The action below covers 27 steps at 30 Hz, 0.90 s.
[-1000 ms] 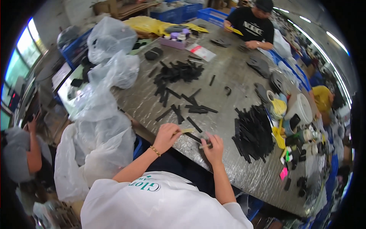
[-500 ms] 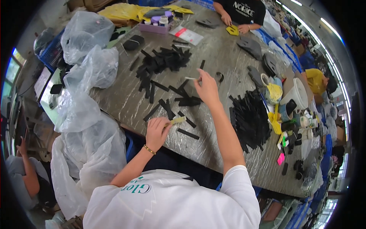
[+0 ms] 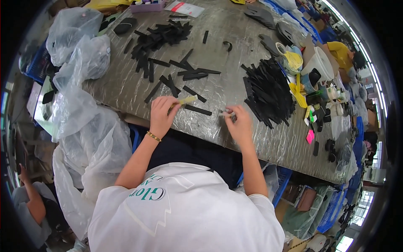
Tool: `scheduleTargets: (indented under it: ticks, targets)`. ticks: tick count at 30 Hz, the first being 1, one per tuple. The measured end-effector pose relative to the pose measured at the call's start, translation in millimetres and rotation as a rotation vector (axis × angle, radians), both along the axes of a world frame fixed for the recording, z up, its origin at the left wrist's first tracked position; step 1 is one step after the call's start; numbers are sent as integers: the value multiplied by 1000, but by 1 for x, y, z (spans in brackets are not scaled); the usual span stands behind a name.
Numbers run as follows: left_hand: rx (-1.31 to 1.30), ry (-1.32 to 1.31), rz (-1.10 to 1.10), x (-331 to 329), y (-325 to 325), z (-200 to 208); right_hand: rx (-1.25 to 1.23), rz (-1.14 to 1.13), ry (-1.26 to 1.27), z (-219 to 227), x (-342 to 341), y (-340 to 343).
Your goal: Applying adhesive to small black leather strips for shoe assembly.
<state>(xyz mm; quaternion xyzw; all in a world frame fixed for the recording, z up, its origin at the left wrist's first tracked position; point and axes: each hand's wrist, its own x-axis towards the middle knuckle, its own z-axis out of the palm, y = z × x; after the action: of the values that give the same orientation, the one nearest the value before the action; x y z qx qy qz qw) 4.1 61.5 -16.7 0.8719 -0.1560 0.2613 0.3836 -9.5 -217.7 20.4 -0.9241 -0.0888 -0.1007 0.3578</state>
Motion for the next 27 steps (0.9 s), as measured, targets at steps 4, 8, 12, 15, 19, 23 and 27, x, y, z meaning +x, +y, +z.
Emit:
scheduleTargets:
  ticks: [4, 8, 12, 15, 19, 23, 27]
  targets:
    - [15, 29, -35, -6, -4, 5, 86, 46, 85, -8, -16, 20]
    - [4, 23, -46, -8, -9, 5, 2, 107, -40, -21, -19, 33]
    - [90, -18, -122, -1, -10, 15, 78, -4, -33, -14, -21, 33]
    - [182, -44, -206, 4, -14, 17, 122, -38, -9, -6, -19, 28]
    - [288, 1, -355, 14, -17, 13, 21, 55, -21, -11, -14, 31]
    - [137, -21, -425, 17, -21, 9, -6, 191, -146, -20, -5, 44]
    - [125, 178, -516, 7, -24, 4, -63, 243, -128, -28, -8, 39]
